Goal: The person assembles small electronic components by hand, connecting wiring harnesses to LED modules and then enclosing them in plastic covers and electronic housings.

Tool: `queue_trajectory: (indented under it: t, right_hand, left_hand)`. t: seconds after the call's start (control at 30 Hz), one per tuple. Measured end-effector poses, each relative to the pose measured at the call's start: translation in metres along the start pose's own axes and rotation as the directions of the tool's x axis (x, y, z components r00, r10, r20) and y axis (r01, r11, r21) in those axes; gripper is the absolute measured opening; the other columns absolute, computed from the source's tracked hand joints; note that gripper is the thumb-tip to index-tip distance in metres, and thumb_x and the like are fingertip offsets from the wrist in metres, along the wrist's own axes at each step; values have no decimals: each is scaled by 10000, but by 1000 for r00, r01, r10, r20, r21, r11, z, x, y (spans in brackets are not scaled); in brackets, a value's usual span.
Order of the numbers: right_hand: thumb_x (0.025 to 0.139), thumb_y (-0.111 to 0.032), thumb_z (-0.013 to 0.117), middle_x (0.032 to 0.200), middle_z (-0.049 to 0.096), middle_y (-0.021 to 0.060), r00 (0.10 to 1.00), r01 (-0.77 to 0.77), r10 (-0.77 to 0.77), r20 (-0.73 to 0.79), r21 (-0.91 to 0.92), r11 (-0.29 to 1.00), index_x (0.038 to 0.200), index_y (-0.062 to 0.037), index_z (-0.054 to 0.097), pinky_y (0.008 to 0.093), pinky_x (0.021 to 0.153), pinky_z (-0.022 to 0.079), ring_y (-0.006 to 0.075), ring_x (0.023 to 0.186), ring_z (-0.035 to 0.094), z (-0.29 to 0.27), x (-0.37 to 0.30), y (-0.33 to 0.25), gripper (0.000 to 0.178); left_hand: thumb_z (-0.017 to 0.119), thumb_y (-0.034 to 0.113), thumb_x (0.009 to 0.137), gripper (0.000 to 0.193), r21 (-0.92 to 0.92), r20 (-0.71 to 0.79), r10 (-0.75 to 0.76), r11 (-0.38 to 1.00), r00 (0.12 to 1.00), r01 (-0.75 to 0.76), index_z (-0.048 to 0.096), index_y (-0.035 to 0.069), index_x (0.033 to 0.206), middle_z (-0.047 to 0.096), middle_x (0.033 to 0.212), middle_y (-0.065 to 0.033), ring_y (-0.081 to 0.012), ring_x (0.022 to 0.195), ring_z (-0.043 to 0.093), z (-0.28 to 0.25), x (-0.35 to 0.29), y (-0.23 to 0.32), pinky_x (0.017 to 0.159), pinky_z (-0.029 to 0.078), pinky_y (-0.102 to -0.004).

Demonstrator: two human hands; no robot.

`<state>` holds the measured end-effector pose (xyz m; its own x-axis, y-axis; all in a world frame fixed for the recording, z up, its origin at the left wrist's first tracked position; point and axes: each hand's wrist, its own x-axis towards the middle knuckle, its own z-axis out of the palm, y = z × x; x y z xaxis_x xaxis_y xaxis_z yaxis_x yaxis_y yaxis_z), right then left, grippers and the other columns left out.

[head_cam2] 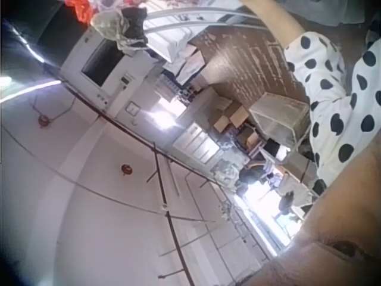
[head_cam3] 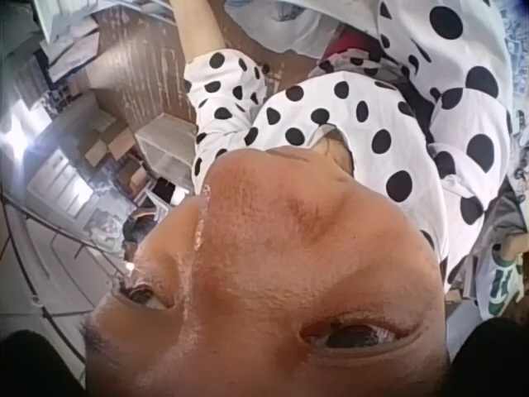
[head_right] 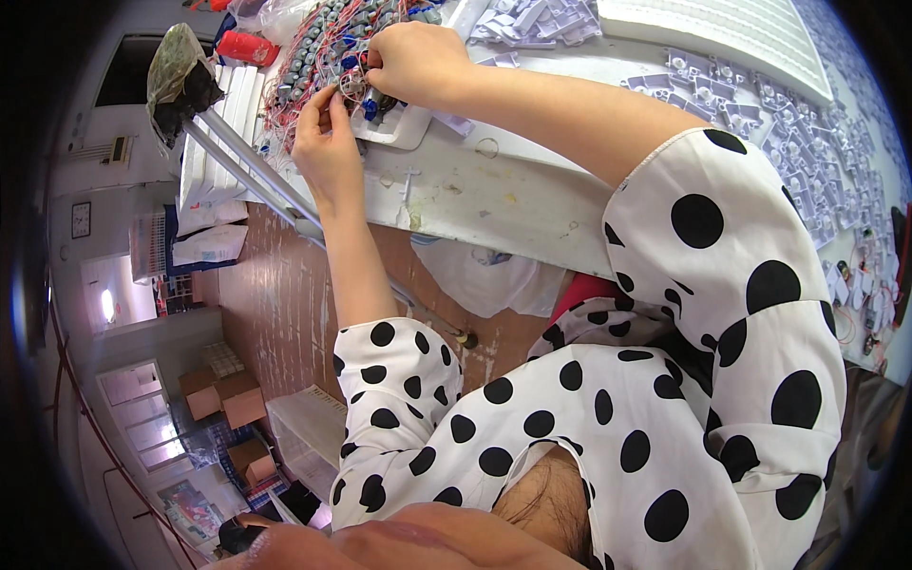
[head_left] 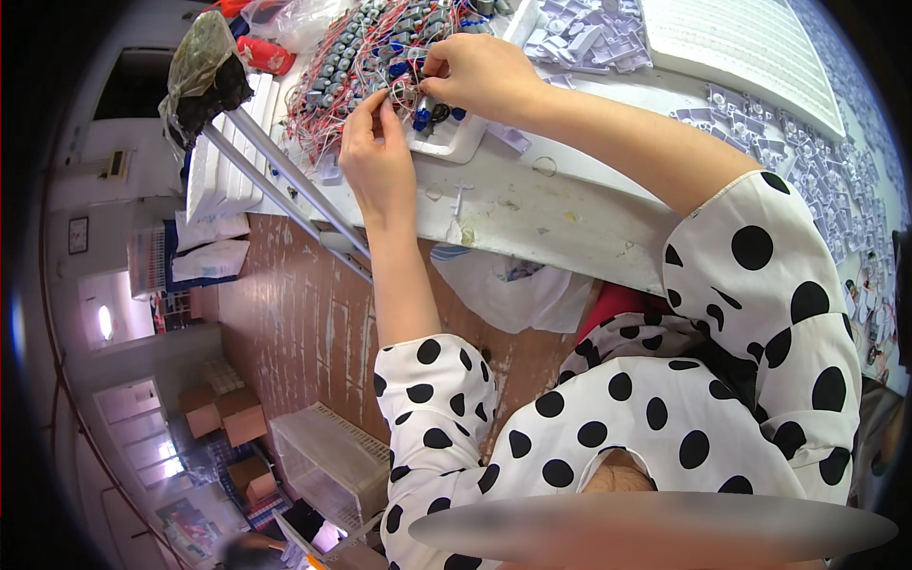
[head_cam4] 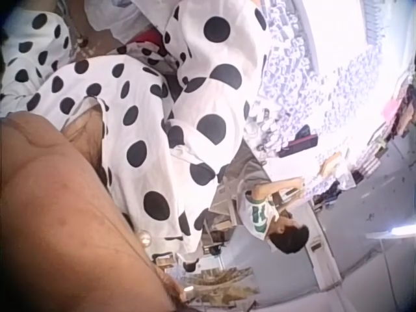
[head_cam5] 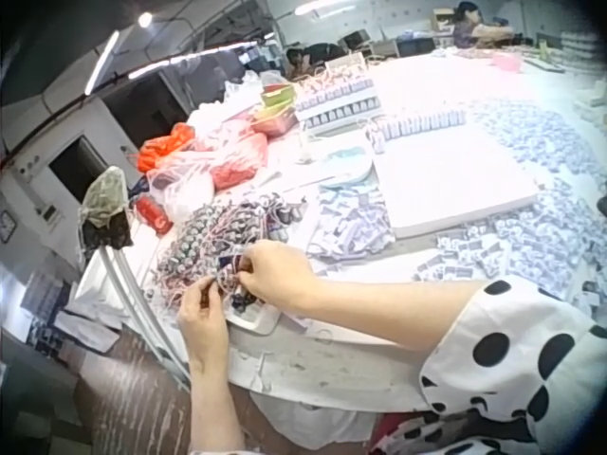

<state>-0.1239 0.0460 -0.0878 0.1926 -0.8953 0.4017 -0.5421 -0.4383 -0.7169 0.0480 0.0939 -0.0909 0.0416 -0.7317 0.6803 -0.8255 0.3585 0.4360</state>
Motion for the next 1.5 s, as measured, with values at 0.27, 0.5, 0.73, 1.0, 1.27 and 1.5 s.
queue_trajectory:
  t: [0.27,0.5,0.73,1.0,1.27,1.5]
  right_hand:
    - [843,-312,725,901,764,76,1000,-13,13,6,-28,1000,983,-85,761,389,750,561,265,858,733,3,-2,2,269]
    - [862,-337,721,934,772,76,993,-113,114,18,-39,993,1022,-95,772,373,775,572,258,867,739,-9,-4,6,295]
    - [861,-344,722,932,768,110,993,-120,120,-16,17,993,1011,-55,765,371,773,576,260,851,742,-11,-4,13,328]
    - [838,-262,735,912,725,142,978,8,5,-208,58,998,951,-10,734,379,765,559,274,836,711,-18,-7,25,277]
    - [834,-175,729,906,663,184,922,159,-94,-374,146,976,903,7,690,414,760,543,347,852,674,-25,-5,19,198]
    - [864,-171,735,919,668,171,919,147,-104,-381,85,985,930,-7,698,406,748,538,338,853,675,-39,-8,20,181]
  left_hand:
    - [640,69,972,171,-52,46,-102,993,994,104,711,3,1113,720,988,-161,-296,863,711,-1,-5,8,751,567,-397]
    - [656,52,941,138,79,105,137,986,985,-146,731,11,1049,705,979,-142,-312,874,691,1,6,2,751,545,-415]
    - [659,19,921,141,37,183,168,983,969,-177,744,36,1032,699,993,-132,-300,861,693,5,19,-3,750,550,-400]
    - [693,41,947,160,-615,141,-119,767,983,181,635,-7,1089,702,1039,-103,-175,891,698,17,15,-8,802,561,-305]
    - [763,107,866,264,178,28,233,956,972,-234,661,40,1100,665,946,-110,-278,925,666,12,2,26,817,550,-399]
    - [687,45,899,168,-39,-93,5,999,996,-9,687,17,1065,662,946,-122,-217,788,681,5,4,3,742,563,-367]
